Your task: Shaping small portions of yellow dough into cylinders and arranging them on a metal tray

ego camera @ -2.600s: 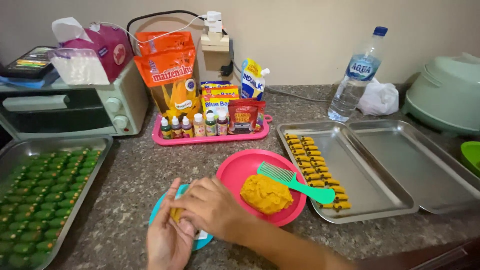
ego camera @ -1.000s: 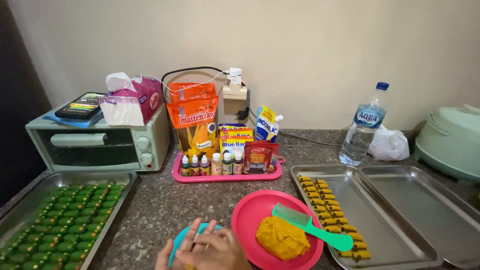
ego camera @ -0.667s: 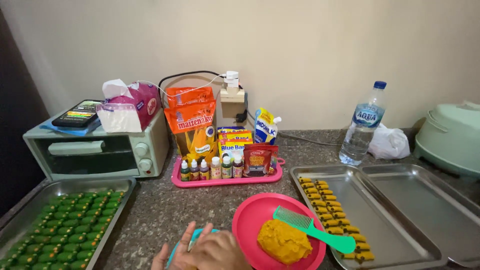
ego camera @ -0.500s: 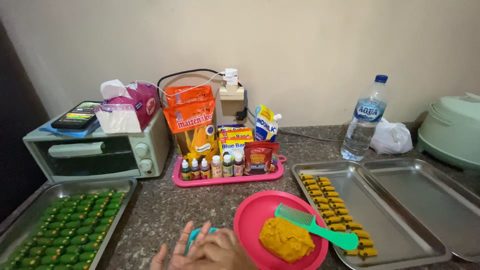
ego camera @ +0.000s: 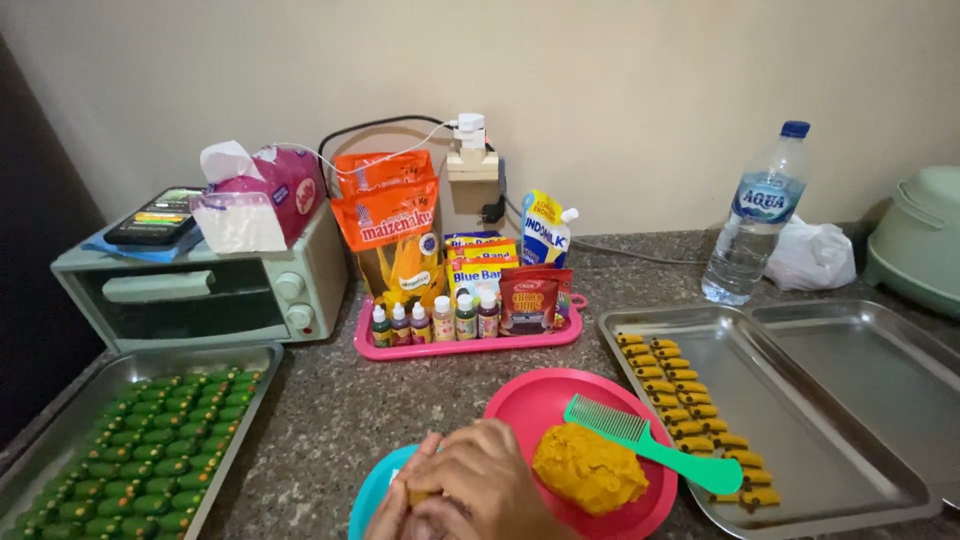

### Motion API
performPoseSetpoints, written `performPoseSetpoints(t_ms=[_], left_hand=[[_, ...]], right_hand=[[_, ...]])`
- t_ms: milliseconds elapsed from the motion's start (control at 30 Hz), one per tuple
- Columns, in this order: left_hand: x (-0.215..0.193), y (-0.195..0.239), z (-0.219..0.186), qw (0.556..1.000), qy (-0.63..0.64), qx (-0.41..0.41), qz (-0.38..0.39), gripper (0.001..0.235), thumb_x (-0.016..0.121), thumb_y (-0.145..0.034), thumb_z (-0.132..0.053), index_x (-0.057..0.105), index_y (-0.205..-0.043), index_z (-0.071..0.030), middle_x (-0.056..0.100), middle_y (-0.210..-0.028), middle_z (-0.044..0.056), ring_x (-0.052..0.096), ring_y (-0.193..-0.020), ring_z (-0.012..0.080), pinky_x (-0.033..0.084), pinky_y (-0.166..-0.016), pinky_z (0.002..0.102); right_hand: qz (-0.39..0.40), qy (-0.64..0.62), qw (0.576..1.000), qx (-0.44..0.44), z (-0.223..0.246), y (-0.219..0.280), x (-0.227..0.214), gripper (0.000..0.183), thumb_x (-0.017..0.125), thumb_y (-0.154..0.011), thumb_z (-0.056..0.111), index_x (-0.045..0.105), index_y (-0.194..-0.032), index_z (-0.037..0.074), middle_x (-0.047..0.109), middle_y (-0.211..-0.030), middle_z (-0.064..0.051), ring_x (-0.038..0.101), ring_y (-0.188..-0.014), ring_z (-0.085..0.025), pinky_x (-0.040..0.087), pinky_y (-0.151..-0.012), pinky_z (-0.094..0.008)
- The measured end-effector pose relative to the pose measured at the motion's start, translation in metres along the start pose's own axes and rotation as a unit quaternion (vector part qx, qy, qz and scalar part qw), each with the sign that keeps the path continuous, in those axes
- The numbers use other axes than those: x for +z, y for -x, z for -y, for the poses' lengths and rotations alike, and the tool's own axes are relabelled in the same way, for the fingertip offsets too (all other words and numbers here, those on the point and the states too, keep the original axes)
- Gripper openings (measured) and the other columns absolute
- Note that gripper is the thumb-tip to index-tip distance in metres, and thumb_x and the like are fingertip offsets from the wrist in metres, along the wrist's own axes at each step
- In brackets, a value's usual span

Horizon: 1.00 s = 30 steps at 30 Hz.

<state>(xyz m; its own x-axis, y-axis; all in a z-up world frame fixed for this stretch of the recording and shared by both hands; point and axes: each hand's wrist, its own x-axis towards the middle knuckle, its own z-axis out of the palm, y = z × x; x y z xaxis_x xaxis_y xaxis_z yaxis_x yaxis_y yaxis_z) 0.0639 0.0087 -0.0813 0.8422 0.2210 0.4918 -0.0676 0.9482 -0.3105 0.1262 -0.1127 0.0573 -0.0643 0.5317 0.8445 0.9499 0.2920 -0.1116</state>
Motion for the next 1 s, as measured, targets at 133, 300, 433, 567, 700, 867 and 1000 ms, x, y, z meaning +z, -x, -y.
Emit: performPoseSetpoints(t_ms=[133,300,433,567,700,867,1000], left_hand=[[0.045,0.017,0.028,0.891,-0.441,0.111,-0.005,0.057,0.058,-0.108,-0.025,0.043,-0.151,0.008,0.042,-0.154,0.032,0.049,-0.140,0.0455,0.044,-0.110,0.047],[0.038,0.018,0.021,0.838,-0.458,0.167,-0.244,0.060,0.052,-0.093,-0.019,0.051,-0.147,0.008,0.059,-0.146,0.034,0.063,-0.125,0.0478,0.051,-0.093,0.045],[0.037,0.020,0.018,0.813,-0.482,0.187,-0.268,0.054,0.055,-0.093,-0.015,0.058,-0.142,0.008,0.069,-0.129,0.036,0.069,-0.108,0.0483,0.055,-0.085,0.051],[0.059,0.017,0.027,0.806,-0.500,0.163,-0.273,0.055,0.057,-0.091,-0.013,0.059,-0.141,0.010,0.067,-0.136,0.040,0.069,-0.114,0.0495,0.056,-0.089,0.050],[0.111,0.000,0.059,0.767,-0.482,0.131,-0.402,0.064,0.049,-0.090,-0.020,0.059,-0.145,0.009,0.066,-0.146,0.027,0.064,-0.124,0.0442,0.050,-0.096,0.058],[0.080,0.005,0.041,0.776,-0.489,0.144,-0.371,0.061,0.057,-0.089,-0.018,0.060,-0.146,0.004,0.071,-0.127,0.029,0.068,-0.108,0.0380,0.053,-0.098,0.054],[0.078,0.009,0.037,0.783,-0.505,0.177,-0.318,0.053,0.064,-0.089,-0.014,0.063,-0.138,0.006,0.073,-0.120,0.027,0.069,-0.099,0.0317,0.057,-0.087,0.045]], right_hand=[[-0.009,0.020,1.000,0.016,0.007,-0.007,-0.009,0.035,0.047,-0.109,0.038,0.074,-0.106,0.015,0.072,-0.101,-0.002,0.063,-0.101,-0.027,0.043,-0.087,-0.045],[-0.018,0.050,0.999,0.010,0.005,-0.008,-0.011,0.035,0.048,-0.107,0.043,0.072,-0.103,0.017,0.068,-0.106,-0.005,0.061,-0.098,-0.029,0.044,-0.086,-0.046],[0.000,0.066,0.998,-0.005,0.004,-0.008,-0.012,0.027,0.058,-0.104,0.037,0.073,-0.116,0.018,0.066,-0.109,-0.004,0.060,-0.099,-0.028,0.044,-0.085,-0.046],[-0.022,0.059,0.998,-0.018,0.008,-0.010,-0.015,0.029,0.056,-0.105,0.039,0.073,-0.099,0.017,0.068,-0.106,-0.002,0.060,-0.097,-0.028,0.045,-0.086,-0.046],[-0.063,0.008,0.998,0.019,0.006,-0.009,-0.017,0.031,0.055,-0.103,0.043,0.069,-0.095,0.016,0.071,-0.102,-0.002,0.065,-0.096,-0.027,0.046,-0.088,-0.045],[-0.071,-0.015,0.994,0.077,0.004,-0.005,-0.012,0.022,0.071,-0.092,0.038,0.068,-0.090,0.016,0.070,-0.096,-0.003,0.066,-0.095,-0.024,0.047,-0.095,-0.043],[-0.040,-0.019,0.998,0.051,0.007,-0.008,-0.017,0.021,0.063,-0.098,0.035,0.072,-0.096,0.015,0.070,-0.103,-0.008,0.064,-0.095,-0.028,0.045,-0.089,-0.045]])
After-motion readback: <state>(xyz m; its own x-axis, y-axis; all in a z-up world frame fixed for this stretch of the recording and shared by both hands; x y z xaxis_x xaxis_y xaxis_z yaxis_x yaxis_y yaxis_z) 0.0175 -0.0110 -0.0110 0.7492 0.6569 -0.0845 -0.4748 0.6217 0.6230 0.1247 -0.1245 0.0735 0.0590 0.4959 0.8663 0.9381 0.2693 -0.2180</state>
